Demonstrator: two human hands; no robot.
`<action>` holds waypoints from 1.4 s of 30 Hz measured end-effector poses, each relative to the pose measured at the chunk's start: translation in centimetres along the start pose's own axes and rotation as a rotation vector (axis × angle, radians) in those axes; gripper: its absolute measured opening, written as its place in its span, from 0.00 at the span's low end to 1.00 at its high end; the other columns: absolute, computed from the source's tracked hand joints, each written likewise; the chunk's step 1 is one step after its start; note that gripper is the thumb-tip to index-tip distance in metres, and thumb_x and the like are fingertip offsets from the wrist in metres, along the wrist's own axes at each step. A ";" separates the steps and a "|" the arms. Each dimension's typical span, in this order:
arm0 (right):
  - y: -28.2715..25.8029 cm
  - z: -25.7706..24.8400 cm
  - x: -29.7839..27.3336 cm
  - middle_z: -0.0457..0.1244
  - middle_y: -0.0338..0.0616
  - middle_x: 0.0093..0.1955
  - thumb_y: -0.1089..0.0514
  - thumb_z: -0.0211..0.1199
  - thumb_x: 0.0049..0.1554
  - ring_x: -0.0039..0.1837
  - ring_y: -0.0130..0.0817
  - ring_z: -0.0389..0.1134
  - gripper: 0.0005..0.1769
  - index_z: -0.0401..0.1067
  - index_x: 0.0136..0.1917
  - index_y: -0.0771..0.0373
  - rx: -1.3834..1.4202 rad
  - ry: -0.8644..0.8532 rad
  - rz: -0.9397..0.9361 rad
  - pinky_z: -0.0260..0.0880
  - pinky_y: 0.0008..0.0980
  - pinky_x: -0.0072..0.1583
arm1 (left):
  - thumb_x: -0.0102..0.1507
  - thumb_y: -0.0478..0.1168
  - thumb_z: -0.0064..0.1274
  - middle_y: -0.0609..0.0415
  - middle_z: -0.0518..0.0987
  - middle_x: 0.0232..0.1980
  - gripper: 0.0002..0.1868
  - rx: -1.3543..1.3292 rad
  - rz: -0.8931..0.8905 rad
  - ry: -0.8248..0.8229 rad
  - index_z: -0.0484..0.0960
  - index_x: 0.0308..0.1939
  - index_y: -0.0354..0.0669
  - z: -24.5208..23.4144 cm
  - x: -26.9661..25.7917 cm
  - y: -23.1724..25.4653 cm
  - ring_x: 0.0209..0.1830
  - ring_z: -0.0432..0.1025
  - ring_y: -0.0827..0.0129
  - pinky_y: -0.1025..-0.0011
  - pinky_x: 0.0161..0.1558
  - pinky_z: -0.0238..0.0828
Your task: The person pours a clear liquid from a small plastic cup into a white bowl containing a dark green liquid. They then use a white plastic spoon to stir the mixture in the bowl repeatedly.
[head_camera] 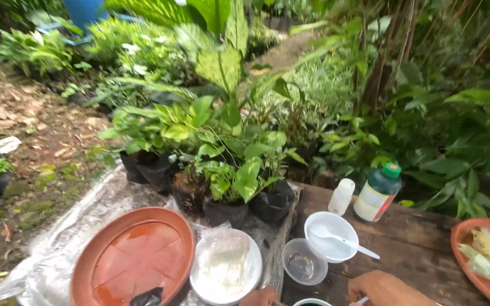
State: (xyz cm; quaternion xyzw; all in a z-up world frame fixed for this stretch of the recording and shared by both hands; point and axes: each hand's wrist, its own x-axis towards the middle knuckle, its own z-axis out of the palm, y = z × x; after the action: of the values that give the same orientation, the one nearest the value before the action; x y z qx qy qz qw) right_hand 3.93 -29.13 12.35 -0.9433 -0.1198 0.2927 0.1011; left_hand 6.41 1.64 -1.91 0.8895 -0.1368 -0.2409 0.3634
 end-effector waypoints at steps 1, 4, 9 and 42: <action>-0.1 -1.3 0.3 0.67 0.19 0.37 0.30 0.56 0.55 0.40 0.15 0.66 0.18 0.73 0.36 0.40 0.005 -0.023 0.012 0.64 0.21 0.46 | 0.66 0.52 0.55 0.52 0.78 0.47 0.14 -0.008 -0.004 -0.015 0.75 0.50 0.52 0.5 0.6 -0.3 0.49 0.72 0.62 0.63 0.55 0.68; 0.2 -3.8 1.1 0.66 0.19 0.38 0.26 0.56 0.57 0.40 0.14 0.64 0.22 0.72 0.36 0.40 0.032 -0.102 0.044 0.62 0.20 0.46 | 0.69 0.52 0.52 0.50 0.78 0.49 0.14 0.017 -0.099 -0.155 0.76 0.53 0.51 2.4 1.6 -1.1 0.52 0.73 0.60 0.62 0.59 0.69; 2.9 -1.2 3.9 0.73 0.08 0.49 0.34 0.57 0.55 0.52 0.09 0.76 0.12 0.79 0.48 0.27 -0.077 -0.139 0.103 0.72 0.18 0.54 | 0.65 0.62 0.44 0.60 0.70 0.33 0.18 0.100 -0.265 0.041 0.78 0.34 0.59 7.1 0.1 -1.9 0.39 0.71 0.67 0.72 0.40 0.65; -2.3 -2.4 0.3 0.73 0.31 0.43 0.50 0.53 0.57 0.46 0.32 0.71 0.14 0.80 0.43 0.49 -0.212 -0.071 0.083 0.68 0.35 0.51 | 0.65 0.63 0.45 0.58 0.68 0.29 0.26 -0.179 0.817 0.547 0.66 0.40 0.42 2.9 -5.2 4.2 0.26 0.64 0.71 0.73 0.33 0.62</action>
State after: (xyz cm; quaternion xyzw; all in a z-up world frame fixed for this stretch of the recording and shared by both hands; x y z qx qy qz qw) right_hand 5.14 -27.19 14.73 -0.9419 -0.1141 0.3156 -0.0156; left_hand 0.21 -0.84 1.00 0.7591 -0.3526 0.1527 0.5254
